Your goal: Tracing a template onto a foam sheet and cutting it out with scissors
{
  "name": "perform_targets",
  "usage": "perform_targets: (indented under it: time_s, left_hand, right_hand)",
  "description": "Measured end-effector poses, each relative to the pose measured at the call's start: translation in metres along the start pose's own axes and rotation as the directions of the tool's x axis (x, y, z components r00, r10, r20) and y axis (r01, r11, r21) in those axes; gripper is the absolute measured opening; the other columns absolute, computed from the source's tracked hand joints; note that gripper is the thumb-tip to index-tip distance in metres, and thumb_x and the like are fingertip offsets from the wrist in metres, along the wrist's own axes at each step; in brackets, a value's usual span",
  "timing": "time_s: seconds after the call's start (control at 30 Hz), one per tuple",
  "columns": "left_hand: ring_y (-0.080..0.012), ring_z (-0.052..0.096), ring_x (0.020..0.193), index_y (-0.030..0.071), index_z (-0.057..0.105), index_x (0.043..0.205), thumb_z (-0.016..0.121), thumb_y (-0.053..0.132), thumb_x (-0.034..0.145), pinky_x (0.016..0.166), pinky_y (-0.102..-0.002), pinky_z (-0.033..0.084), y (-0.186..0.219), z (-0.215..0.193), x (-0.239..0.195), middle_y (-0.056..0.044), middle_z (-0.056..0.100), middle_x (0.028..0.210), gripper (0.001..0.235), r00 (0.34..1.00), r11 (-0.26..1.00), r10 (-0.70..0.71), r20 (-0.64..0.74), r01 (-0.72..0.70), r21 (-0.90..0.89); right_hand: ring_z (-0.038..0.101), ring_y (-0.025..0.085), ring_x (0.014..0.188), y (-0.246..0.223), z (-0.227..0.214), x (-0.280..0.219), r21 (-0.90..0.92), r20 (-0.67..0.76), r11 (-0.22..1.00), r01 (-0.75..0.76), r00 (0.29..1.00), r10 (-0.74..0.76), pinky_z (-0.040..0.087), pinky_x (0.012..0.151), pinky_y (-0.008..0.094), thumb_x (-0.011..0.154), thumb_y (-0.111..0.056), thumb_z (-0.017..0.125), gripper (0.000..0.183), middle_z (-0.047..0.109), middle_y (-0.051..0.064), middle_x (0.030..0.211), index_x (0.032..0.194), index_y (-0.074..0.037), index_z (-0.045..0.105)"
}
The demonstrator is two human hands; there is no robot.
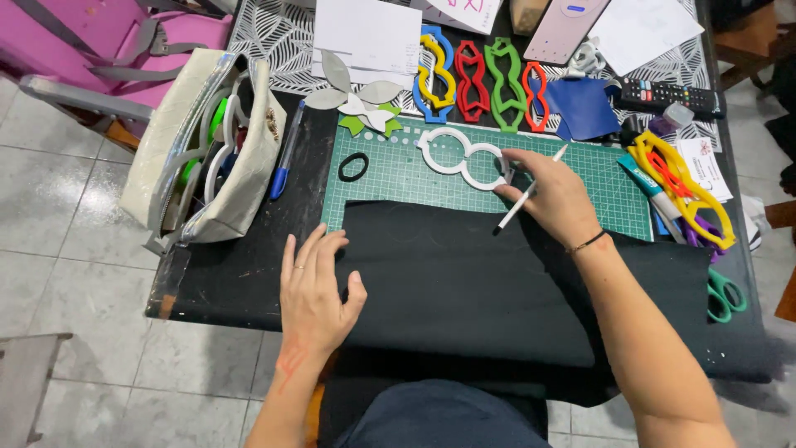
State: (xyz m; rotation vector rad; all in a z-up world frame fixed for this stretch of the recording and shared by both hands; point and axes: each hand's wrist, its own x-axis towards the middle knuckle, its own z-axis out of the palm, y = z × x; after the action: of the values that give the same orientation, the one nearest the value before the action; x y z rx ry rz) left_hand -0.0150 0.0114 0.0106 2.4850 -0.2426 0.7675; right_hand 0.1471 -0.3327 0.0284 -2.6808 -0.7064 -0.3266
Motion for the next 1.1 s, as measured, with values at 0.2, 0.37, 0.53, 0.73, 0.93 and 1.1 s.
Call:
perform_targets:
  time_s: [0.2,0.37,0.53,0.73,0.93,1.1]
  left_hand:
    - [-0.028,0.063,0.126,0.007,0.068,0.106,0.068,0.017,0.091,0.116,-0.052,0.039,0.039,-0.011,0.006,-0.006,0.069,0.119,0.019,0.994,0.997,0.063,0.09,-0.059,-0.054]
    - [-0.0277,0.062,0.126,0.005,0.067,0.111,0.067,0.018,0.093,0.114,-0.047,0.043,0.048,-0.003,0.0,-0.008,0.067,0.124,0.022,0.983,0.985,0.112,0.148,-0.089,-0.15]
    - [-0.0261,0.063,0.125,0.004,0.066,0.116,0.068,0.018,0.094,0.103,-0.038,0.052,0.055,-0.002,-0.006,-0.009,0.066,0.128,0.025,0.978,0.977,0.111,0.179,-0.075,-0.197]
    - [-0.0256,0.064,0.123,0.004,0.068,0.112,0.068,0.017,0.094,0.103,-0.037,0.052,0.056,-0.007,-0.008,-0.008,0.068,0.124,0.022,0.979,0.98,0.11,0.174,-0.077,-0.183]
    - [-0.028,0.065,0.122,0.004,0.069,0.11,0.069,0.014,0.093,0.101,-0.039,0.054,0.047,-0.016,-0.015,-0.009,0.069,0.121,0.02,0.986,0.982,0.075,0.147,-0.047,-0.184]
    - [-0.0242,0.064,0.124,0.007,0.07,0.11,0.068,0.015,0.094,0.1,-0.038,0.054,0.034,-0.025,-0.019,-0.006,0.069,0.124,0.019,0.992,0.994,0.018,0.122,-0.005,-0.106]
  right_hand:
    - [0.071,0.026,0.102,0.016,-0.005,0.015,0.118,0.057,0.993,0.014,0.998,-0.021,0.055,0.085,0.041,0.085,-0.026,0.086,0.053,0.073,0.01,0.119,0.13,-0.007,0.065]
    - [0.073,0.024,0.106,0.016,-0.011,0.016,0.128,0.05,0.992,0.005,0.999,-0.012,0.059,0.087,0.04,0.088,-0.017,0.084,0.037,0.076,0.008,0.114,0.12,-0.007,0.067]
    - [0.073,0.024,0.101,0.022,-0.004,0.016,0.1,0.037,0.994,0.039,0.998,-0.043,0.055,0.079,0.039,0.089,-0.016,0.083,0.042,0.076,0.003,0.112,0.123,-0.008,0.06]
    - [0.074,0.017,0.096,0.022,-0.017,0.013,0.166,-0.018,0.982,0.092,0.996,-0.09,0.058,0.083,0.031,0.088,-0.016,0.085,0.034,0.075,0.004,0.105,0.112,-0.009,0.063]
    - [0.075,0.019,0.093,0.008,-0.054,-0.005,0.24,-0.12,0.965,0.109,0.989,-0.082,0.063,0.083,0.029,0.089,-0.01,0.087,0.032,0.076,0.011,0.104,0.108,-0.001,0.064]
    - [0.072,0.02,0.095,-0.011,-0.09,-0.041,0.274,-0.242,0.961,0.027,0.969,0.042,0.059,0.085,0.03,0.092,-0.003,0.087,0.03,0.075,0.016,0.11,0.109,0.003,0.063]
